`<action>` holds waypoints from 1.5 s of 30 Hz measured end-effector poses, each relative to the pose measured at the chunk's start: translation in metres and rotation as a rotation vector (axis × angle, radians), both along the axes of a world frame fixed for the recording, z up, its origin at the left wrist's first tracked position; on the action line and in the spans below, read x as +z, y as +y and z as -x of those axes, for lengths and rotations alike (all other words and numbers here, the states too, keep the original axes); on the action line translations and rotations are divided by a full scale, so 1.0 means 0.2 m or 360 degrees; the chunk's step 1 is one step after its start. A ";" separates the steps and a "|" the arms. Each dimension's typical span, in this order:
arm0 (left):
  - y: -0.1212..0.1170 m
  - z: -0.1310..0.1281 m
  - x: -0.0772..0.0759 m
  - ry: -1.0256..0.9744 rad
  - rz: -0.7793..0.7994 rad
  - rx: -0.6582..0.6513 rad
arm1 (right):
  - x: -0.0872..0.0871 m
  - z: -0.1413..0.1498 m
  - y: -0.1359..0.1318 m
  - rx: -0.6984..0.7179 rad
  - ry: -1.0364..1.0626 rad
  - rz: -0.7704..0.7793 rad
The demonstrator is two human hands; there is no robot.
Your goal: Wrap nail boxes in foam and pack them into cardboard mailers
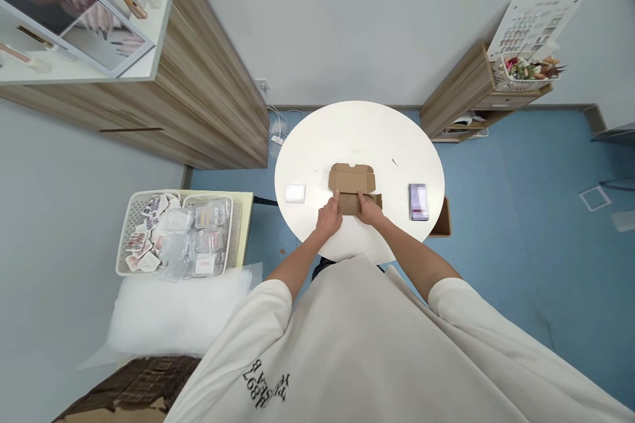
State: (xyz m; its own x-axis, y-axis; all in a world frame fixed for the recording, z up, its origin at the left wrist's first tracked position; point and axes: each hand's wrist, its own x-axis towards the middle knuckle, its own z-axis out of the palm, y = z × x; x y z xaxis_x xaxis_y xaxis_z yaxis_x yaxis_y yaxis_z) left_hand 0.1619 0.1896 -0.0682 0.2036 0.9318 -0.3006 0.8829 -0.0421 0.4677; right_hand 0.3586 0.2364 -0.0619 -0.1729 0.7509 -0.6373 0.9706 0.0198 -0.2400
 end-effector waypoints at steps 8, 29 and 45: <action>-0.01 -0.03 0.03 0.0129 0.0120 -0.0093 | -0.01 0.00 0.01 0.0028 -0.0014 0.0039; 0.08 -0.06 0.02 0.0789 -0.0013 -0.0631 | -0.03 0.00 0.03 -0.0010 0.0009 0.0110; 0.19 -0.08 0.00 0.0646 -0.0072 -0.0530 | -0.05 -0.02 -0.02 -0.0034 0.0048 0.0010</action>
State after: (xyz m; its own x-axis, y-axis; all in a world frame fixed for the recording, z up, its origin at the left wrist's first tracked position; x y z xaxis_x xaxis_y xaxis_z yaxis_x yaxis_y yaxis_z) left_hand 0.1786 0.2271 -0.0683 0.3663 0.8504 -0.3777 0.9280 -0.3634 0.0818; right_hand 0.3620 0.2327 -0.0723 -0.1761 0.7505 -0.6369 0.9630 -0.0026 -0.2693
